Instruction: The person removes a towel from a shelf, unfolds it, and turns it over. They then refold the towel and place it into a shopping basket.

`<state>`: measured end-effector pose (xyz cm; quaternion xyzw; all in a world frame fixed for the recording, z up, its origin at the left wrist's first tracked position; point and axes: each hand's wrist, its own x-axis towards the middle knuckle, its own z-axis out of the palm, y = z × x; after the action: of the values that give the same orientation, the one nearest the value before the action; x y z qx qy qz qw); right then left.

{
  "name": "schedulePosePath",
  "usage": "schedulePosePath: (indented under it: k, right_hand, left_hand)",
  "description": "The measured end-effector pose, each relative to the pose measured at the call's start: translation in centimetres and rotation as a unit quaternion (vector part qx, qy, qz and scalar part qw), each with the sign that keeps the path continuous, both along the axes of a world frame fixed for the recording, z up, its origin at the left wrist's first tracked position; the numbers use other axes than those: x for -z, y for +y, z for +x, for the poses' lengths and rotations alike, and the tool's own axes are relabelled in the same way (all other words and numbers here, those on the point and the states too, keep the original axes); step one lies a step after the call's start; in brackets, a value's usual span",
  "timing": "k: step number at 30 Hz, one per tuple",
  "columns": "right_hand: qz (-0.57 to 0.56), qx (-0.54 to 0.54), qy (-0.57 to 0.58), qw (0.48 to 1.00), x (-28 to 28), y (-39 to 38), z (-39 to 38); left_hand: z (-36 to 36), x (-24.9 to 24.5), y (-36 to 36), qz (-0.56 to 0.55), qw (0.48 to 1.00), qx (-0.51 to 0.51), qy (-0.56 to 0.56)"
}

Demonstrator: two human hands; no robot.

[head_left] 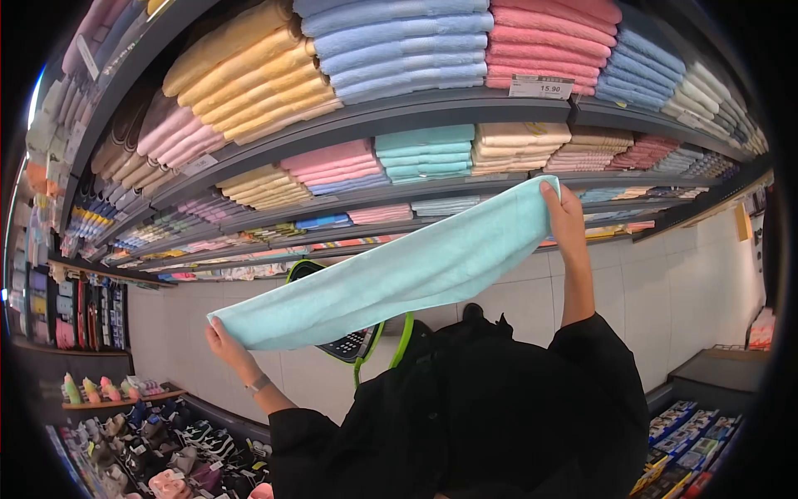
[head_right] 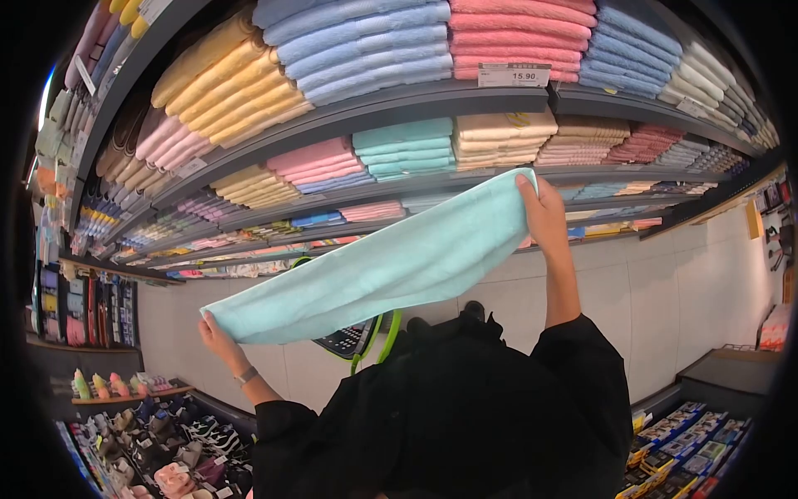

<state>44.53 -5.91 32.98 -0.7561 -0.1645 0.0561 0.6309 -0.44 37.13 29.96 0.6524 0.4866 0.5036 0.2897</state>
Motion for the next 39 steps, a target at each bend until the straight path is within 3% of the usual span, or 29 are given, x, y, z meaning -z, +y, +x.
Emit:
schedulePosePath:
  k: [6,12,14,17,20,26,32,39]
  right_hand:
    - [0.066,-0.043,0.158,0.984,0.7,2.9,-2.5]
    - [0.075,-0.202,0.226,0.950,2.3,8.1,-7.3]
    - [0.080,-0.234,0.225,0.943,2.0,9.6,-9.2]
    - [0.114,-0.249,0.290,0.917,1.8,11.5,-12.5]
    - [0.122,-0.269,0.277,0.914,1.3,12.2,-15.3]
    - [0.180,-0.307,0.299,0.886,1.0,11.5,-16.5]
    - [0.165,-0.293,0.234,0.912,1.0,11.1,-16.4]
    - [0.187,-0.281,0.252,0.907,1.2,11.1,-16.2]
  left_hand:
    - [4.1,-1.4,-4.9,-0.086,0.996,0.038,-0.008]
    - [11.1,-2.3,-10.6,-0.105,0.985,0.120,-0.071]
    - [13.5,-3.8,-13.5,-0.018,0.986,0.162,0.044]
    - [17.1,-5.4,-17.8,0.060,0.966,0.248,0.047]
    - [19.5,-5.4,-20.8,0.102,0.934,0.334,0.080]
    - [20.3,-4.3,-22.1,0.099,0.914,0.385,0.087]
    - [20.5,-4.0,-22.6,0.170,0.900,0.384,0.120]
    - [20.2,-3.6,-22.6,0.210,0.886,0.393,0.127]
